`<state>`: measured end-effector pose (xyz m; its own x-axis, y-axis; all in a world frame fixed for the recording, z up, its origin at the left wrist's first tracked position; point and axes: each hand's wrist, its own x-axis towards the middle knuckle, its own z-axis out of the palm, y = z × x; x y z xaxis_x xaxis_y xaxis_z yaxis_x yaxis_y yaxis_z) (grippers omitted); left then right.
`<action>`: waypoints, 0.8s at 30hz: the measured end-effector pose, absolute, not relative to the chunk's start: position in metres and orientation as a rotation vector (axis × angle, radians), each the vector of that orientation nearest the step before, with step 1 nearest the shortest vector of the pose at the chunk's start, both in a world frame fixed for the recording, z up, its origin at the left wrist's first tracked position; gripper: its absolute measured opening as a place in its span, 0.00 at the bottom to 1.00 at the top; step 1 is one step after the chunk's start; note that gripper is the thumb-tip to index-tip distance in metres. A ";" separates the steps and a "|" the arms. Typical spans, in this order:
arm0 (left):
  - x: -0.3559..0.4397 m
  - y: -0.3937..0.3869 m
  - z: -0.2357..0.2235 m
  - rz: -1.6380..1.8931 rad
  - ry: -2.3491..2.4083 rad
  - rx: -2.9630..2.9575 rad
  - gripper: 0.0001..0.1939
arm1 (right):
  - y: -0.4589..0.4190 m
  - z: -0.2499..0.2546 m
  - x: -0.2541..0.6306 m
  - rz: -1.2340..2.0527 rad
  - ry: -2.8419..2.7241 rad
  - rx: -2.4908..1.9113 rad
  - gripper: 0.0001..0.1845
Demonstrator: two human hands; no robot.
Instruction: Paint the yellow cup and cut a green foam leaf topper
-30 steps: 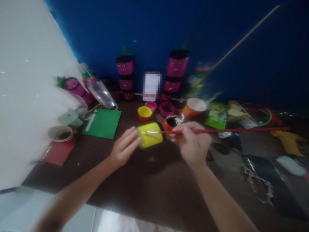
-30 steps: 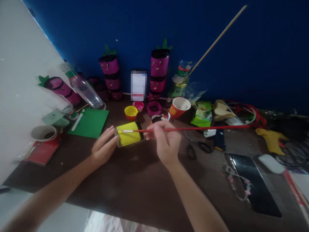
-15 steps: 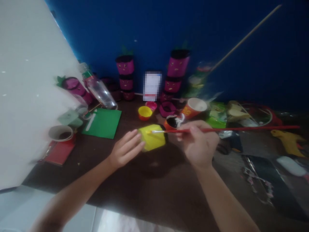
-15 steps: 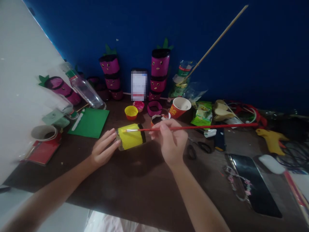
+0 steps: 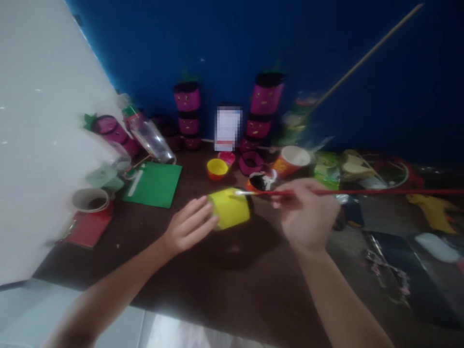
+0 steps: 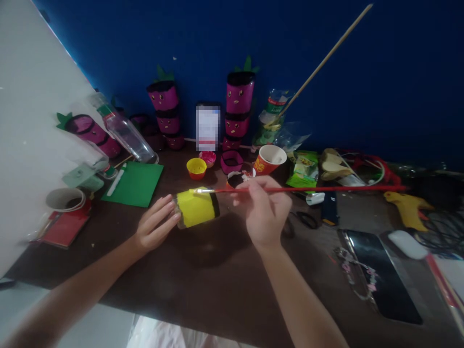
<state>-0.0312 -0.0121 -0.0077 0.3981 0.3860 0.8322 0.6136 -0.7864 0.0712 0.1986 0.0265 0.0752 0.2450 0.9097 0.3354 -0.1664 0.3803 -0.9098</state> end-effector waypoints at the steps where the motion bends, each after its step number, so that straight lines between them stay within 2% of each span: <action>1: -0.030 -0.012 -0.008 -1.362 -0.912 -2.402 0.25 | 0.027 0.078 0.200 0.845 -1.039 -0.861 0.10; 4: -0.026 -0.010 -0.008 -1.469 -1.055 -2.333 0.27 | 0.027 0.087 0.205 0.815 -1.012 -0.801 0.08; 9: -0.023 -0.008 -0.008 -1.529 -1.127 -2.298 0.32 | 0.024 0.089 0.209 0.973 -1.113 -0.832 0.07; 15: -0.022 -0.009 -0.013 -1.561 -1.095 -2.284 0.26 | 0.021 0.079 0.203 1.064 -1.235 -0.895 0.07; 24: -0.025 -0.009 -0.017 -1.569 -1.074 -2.352 0.25 | 0.023 0.074 0.201 1.094 -1.214 -0.854 0.07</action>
